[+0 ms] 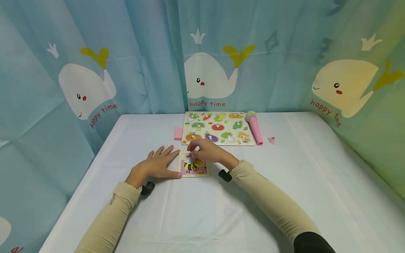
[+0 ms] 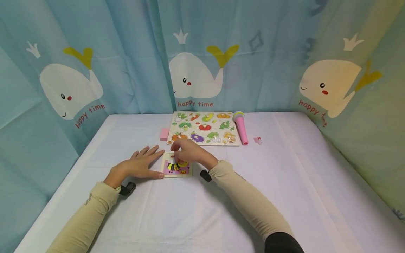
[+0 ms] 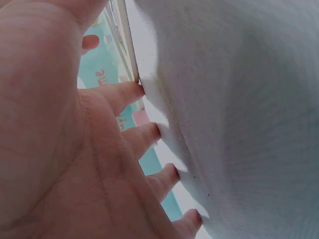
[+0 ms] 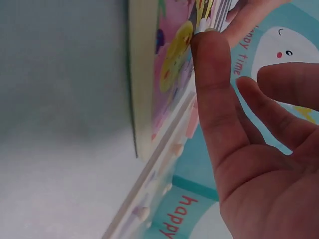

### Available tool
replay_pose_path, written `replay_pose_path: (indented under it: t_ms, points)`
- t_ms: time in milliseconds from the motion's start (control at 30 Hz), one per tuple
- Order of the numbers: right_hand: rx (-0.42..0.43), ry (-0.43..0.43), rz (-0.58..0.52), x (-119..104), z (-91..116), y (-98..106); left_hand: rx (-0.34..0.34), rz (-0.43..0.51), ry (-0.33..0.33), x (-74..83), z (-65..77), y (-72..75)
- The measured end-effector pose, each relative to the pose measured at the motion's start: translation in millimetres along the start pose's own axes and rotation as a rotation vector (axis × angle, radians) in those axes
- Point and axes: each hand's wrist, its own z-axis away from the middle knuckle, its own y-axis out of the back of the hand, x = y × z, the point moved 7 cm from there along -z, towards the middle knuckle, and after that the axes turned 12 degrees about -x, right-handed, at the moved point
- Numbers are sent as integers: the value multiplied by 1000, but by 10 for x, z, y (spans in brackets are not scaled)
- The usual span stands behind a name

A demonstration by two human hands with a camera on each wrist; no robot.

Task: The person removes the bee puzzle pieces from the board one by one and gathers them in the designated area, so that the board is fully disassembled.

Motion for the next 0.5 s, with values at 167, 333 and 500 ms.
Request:
replay_pose_path:
  t_ms: [167,333,500]
  points:
    - [-8,-37,126,-65,-56,-3,0,-3,5,-19,-6,15]
    - [-19,-30,234,-50,-119,-26,7,6,-3,-21,-4,10]
    - [-16,35,300,-14,-144,-46,6,8,-6,-7,-11,4]
